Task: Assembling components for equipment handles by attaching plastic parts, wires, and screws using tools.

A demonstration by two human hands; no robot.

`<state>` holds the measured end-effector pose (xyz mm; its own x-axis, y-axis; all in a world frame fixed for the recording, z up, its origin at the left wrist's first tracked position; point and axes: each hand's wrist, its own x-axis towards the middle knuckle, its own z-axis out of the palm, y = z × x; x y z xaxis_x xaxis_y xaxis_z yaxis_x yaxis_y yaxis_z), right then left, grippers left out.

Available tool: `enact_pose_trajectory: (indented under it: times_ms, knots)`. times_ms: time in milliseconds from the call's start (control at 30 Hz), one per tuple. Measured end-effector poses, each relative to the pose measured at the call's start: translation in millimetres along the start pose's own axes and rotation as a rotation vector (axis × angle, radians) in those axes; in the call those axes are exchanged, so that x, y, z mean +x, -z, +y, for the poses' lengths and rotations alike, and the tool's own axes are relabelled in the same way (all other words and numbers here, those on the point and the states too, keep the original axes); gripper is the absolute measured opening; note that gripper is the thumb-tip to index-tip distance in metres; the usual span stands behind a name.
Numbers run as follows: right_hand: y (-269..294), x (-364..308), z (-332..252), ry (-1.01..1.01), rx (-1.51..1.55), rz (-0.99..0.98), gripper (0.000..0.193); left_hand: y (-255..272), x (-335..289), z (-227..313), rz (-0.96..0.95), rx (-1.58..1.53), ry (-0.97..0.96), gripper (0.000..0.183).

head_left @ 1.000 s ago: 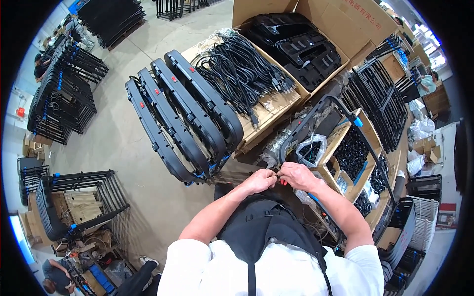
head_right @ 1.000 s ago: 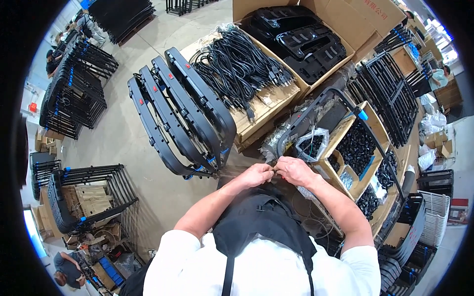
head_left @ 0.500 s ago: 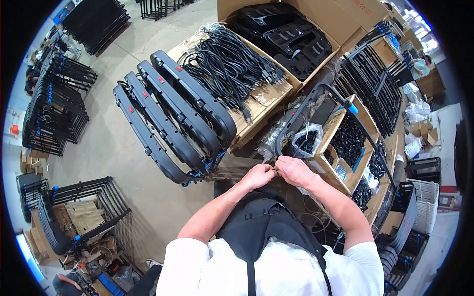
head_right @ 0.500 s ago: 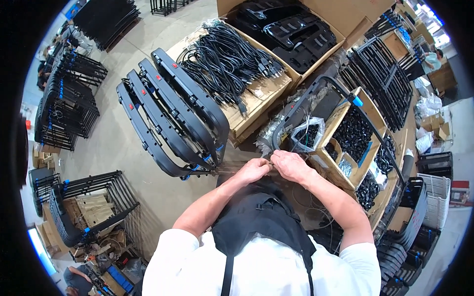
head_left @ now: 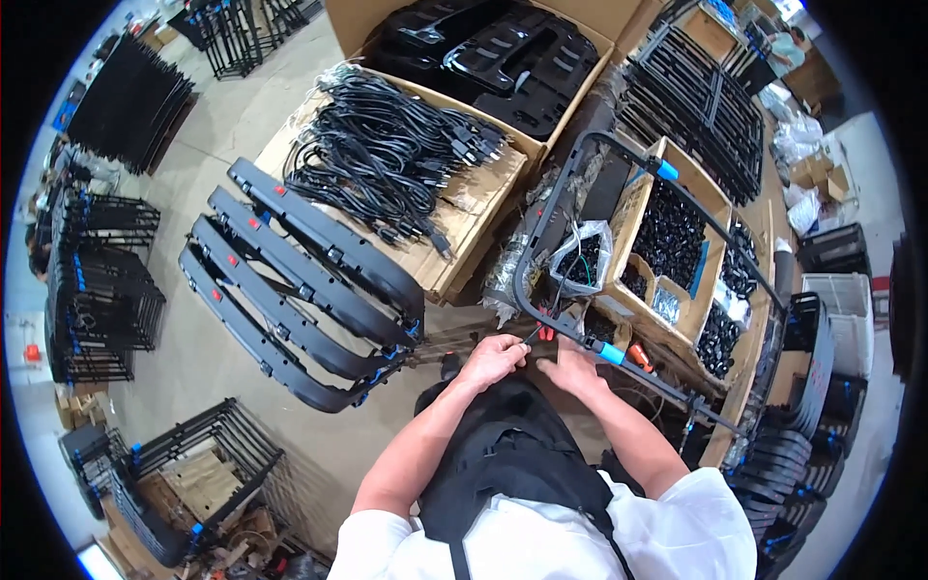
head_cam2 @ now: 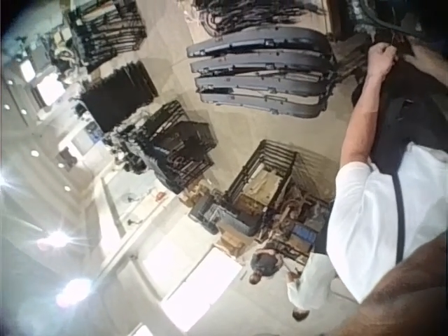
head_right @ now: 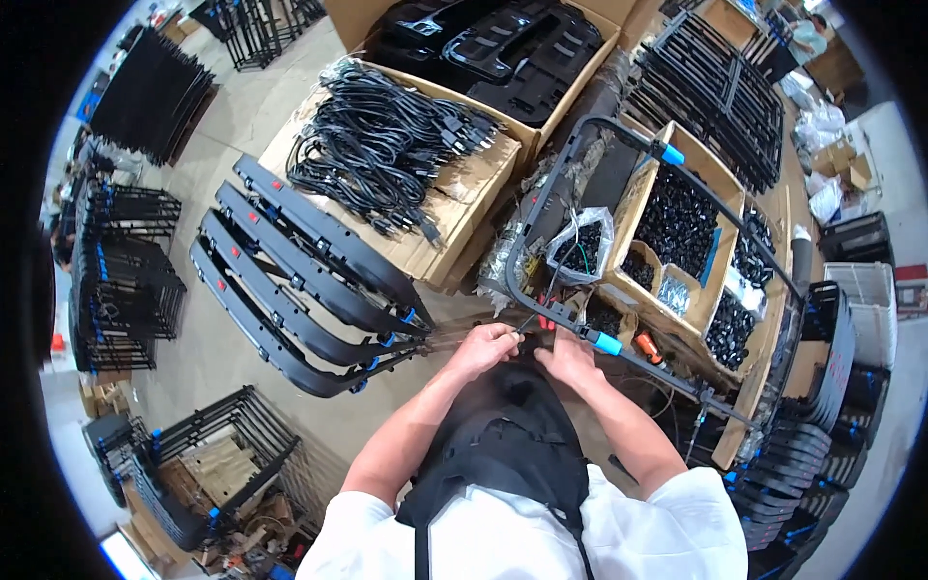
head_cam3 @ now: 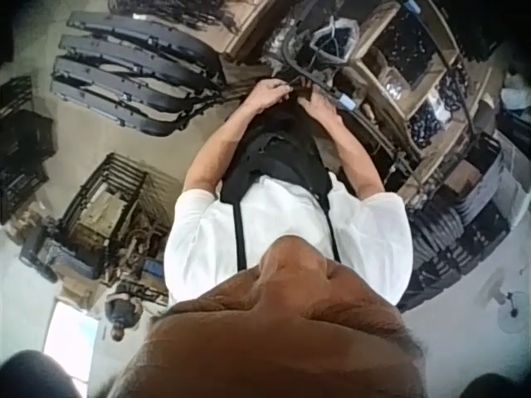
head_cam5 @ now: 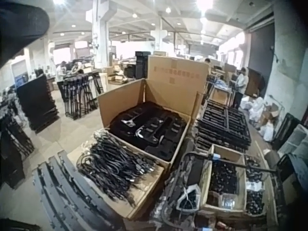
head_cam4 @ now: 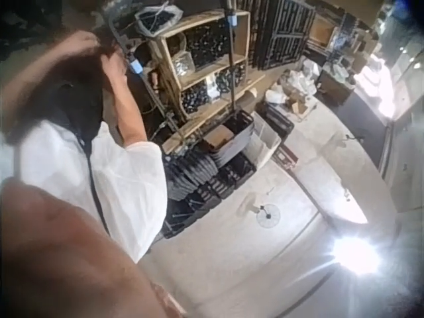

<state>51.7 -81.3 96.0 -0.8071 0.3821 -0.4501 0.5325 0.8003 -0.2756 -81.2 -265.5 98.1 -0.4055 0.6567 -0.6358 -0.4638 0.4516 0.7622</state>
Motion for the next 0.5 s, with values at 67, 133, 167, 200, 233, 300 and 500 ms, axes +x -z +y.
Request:
enact_pose_trajectory:
  times_ms: [67,133,167,200,233,300,500]
  knots:
    - [-12,33,-5,-0.232,0.046,-0.144,0.076,-1,-2,2,-0.035,-0.009,0.027,0.032]
    - [-36,71,4,-0.272,0.226,-0.104,0.07,4,0,2,-0.094,0.042,0.048,0.034]
    - [-107,114,80,-0.291,0.371,0.287,0.066,-12,6,34,-0.156,0.075,0.009,0.034]
    - [-92,117,32,-0.299,0.031,0.24,0.054,0,1,17,-0.097,0.07,0.05,0.034]
    - [-105,134,49,-0.258,-0.139,0.282,0.044,-5,5,18,-0.13,0.015,0.042,0.034]
    - [-96,143,41,-0.293,-0.02,0.103,0.043,-4,-1,15,-0.135,-0.015,0.066,0.033]
    - [-102,87,37,-0.398,0.333,-0.145,0.026,-1,15,-8,-0.217,-0.107,0.092,0.031]
